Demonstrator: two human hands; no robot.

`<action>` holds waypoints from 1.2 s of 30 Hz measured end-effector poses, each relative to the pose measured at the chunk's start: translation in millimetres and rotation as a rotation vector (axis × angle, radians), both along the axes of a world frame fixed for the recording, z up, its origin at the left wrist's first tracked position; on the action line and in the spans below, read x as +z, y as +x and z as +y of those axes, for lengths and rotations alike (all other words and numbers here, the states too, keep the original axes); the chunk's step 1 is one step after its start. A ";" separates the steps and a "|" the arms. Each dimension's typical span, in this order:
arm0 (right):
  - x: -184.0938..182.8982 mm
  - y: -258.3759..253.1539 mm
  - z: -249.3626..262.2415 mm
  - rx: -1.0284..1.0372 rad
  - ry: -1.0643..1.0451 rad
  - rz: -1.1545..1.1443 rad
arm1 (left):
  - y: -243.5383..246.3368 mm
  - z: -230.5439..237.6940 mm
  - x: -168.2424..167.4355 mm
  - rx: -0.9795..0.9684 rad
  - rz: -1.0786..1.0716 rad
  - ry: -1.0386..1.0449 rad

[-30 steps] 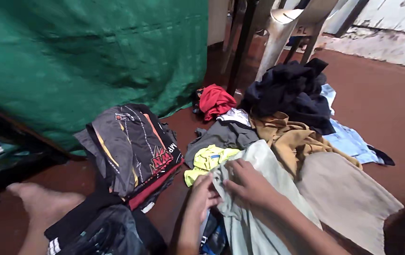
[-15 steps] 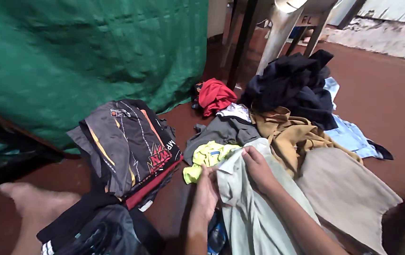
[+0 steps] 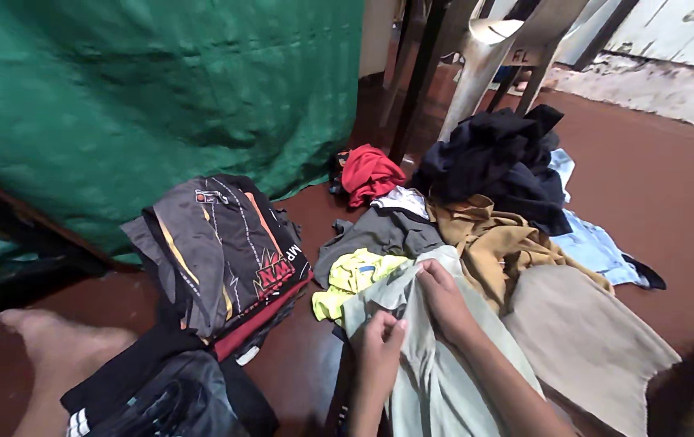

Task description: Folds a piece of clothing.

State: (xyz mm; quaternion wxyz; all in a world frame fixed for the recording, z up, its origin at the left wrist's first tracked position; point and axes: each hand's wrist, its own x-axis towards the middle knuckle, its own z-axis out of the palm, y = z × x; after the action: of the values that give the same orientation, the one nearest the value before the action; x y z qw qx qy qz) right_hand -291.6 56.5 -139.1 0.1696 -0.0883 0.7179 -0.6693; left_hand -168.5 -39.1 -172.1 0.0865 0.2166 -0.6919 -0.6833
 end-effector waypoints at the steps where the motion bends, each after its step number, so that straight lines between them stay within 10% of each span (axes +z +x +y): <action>1: -0.7 0.8 -1.4 -0.001 0.016 0.023 | 2.9 -2.6 3.6 -0.047 -0.032 0.049; 7: -9.7 0.8 -3.6 0.086 0.149 0.256 | 14.7 -32.5 9.6 -0.279 -0.283 0.219; 15: 11.2 -6.2 -14.1 0.729 0.480 0.788 | 44.7 -10.5 12.3 -0.082 0.133 0.233; 21: 72.1 -4.0 -24.7 1.426 0.994 0.830 | 53.5 19.0 19.2 -0.240 0.174 -0.151; 25: 85.7 -9.6 -4.2 1.470 1.318 0.985 | 56.8 11.0 29.1 -0.380 0.090 -0.293; 31: 100.7 5.6 18.4 1.461 0.841 1.133 | 57.6 5.9 46.3 -0.332 -0.047 -0.286; 36: 113.4 5.4 11.8 1.653 0.737 0.753 | 68.6 3.1 32.5 -0.367 -0.017 -0.252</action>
State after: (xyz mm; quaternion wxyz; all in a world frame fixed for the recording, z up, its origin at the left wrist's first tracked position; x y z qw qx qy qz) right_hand -286.2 68.4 -25.7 0.3615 -0.7126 0.6012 -0.0015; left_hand -99.9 -36.0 -139.5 -0.0188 0.0801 -0.8004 -0.5938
